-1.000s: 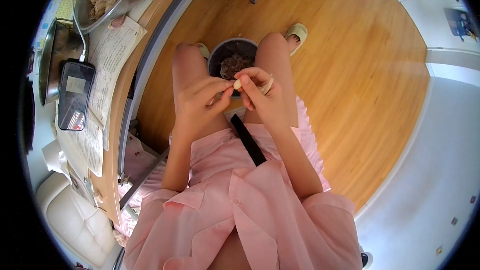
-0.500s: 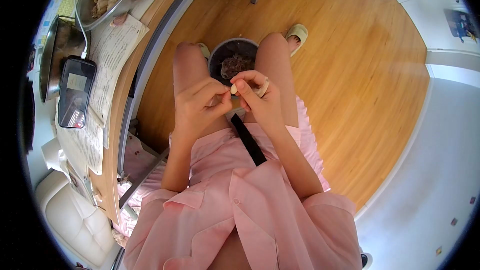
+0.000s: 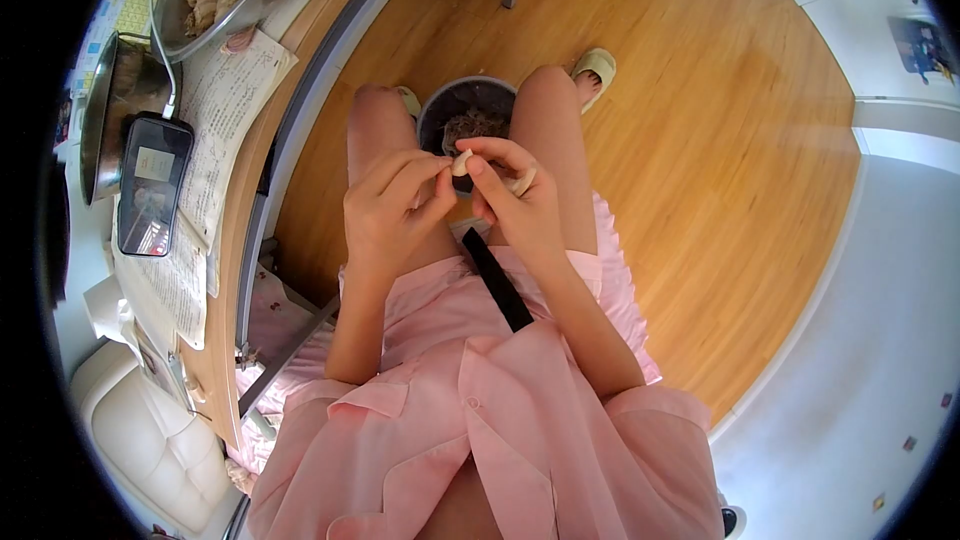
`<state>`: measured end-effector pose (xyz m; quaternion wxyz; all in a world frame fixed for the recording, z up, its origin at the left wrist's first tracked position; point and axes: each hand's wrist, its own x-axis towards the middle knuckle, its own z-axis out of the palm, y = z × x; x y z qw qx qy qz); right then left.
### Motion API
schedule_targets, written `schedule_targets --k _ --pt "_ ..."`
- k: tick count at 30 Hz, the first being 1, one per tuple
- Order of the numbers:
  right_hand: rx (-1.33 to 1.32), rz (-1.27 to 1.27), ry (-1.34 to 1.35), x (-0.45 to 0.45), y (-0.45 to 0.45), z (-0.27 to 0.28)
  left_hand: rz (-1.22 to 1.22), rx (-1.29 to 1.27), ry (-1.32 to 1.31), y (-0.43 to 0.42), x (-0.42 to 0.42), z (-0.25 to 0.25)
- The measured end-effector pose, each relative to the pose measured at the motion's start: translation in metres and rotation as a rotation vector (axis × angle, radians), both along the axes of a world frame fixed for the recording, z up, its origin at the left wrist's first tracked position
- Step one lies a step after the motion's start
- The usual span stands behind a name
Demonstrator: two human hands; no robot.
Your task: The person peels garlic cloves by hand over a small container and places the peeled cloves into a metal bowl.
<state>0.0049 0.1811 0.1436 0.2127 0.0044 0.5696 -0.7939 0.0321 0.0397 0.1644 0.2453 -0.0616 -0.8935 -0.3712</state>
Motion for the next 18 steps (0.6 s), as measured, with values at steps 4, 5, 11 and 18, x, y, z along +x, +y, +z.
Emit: schedule_targets --k 4,5,11,18 --pt "0.025 -0.022 -0.017 -0.0005 0.0016 -0.0031 -0.028 0.051 0.058 0.0015 -0.0033 -0.0003" --pt "0.032 -0.02 -0.014 -0.0008 0.002 -0.0028 -0.042 0.07 0.092 0.0016 -0.0042 -0.0002" --pt "0.02 -0.006 -0.012 -0.0015 0.0035 -0.0021 -0.12 0.216 -0.05 -0.0022 0.0016 -0.0041" --pt "-0.019 0.058 0.022 -0.0009 0.0047 -0.002 -0.092 0.257 -0.06 -0.0024 -0.0003 -0.0049"
